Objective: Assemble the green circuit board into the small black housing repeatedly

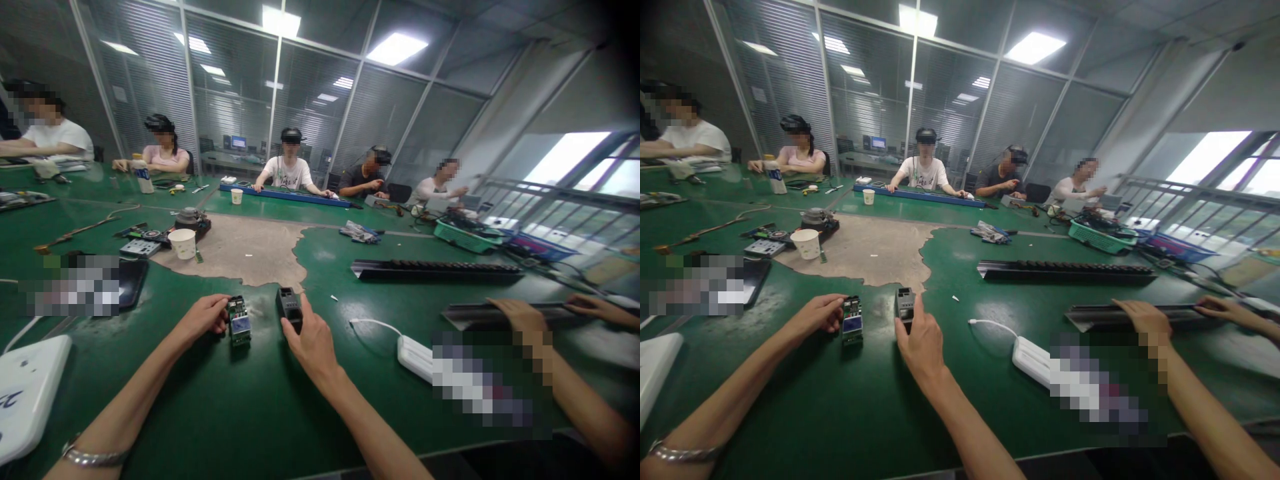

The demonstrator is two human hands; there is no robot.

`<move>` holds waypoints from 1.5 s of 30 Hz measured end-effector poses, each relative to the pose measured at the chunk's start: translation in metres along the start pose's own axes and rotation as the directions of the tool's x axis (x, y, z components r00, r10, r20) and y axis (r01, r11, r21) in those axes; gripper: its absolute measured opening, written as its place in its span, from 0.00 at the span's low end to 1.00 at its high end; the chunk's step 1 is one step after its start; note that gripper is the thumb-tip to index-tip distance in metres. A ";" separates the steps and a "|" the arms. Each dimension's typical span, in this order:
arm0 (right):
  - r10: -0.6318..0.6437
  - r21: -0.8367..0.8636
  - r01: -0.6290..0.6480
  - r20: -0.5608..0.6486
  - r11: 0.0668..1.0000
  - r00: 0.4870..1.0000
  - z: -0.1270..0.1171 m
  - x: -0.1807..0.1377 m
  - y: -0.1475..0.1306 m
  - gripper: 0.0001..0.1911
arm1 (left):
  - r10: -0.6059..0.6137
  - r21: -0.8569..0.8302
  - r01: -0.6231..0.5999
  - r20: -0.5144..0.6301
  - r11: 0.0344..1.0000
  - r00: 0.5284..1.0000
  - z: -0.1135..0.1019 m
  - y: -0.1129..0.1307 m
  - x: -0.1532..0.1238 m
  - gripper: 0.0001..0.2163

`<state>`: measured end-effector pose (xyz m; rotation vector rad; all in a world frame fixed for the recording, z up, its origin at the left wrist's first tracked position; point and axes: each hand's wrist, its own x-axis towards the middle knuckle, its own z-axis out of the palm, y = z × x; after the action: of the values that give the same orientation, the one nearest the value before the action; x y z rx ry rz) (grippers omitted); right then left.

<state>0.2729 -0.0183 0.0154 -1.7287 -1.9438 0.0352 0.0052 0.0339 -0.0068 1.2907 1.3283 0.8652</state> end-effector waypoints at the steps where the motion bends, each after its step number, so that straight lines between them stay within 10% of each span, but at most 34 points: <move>1: 0.003 -0.010 -0.003 -0.001 1.000 1.000 0.001 -0.002 0.001 0.34 | -0.006 -0.003 0.006 -0.003 1.000 1.000 0.000 0.000 0.000 0.20; 8: -0.062 0.112 0.072 -0.091 0.991 0.994 0.009 -0.007 0.007 0.45 | -0.043 -0.037 0.042 -0.048 0.998 0.998 0.000 -0.002 0.003 0.21; 15: 0.022 0.242 -0.011 -0.044 0.970 0.999 0.009 -0.002 0.009 0.35 | -0.018 -0.022 0.018 -0.001 1.000 1.000 0.000 -0.001 0.001 0.21; 24: -0.007 0.573 -0.016 0.039 0.819 0.999 -0.010 0.003 -0.048 0.35 | 0.012 -0.046 -0.012 -0.002 0.999 1.000 0.000 -0.004 0.002 0.22; 45: -0.148 0.119 0.139 0.072 0.983 0.986 0.003 -0.008 -0.103 0.41 | 0.084 -0.037 -0.083 0.006 0.996 0.996 -0.002 -0.005 0.002 0.22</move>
<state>0.1775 -0.0436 0.0469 -1.5318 -2.0777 0.1630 0.0026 0.0349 -0.0115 1.3271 1.2547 0.9378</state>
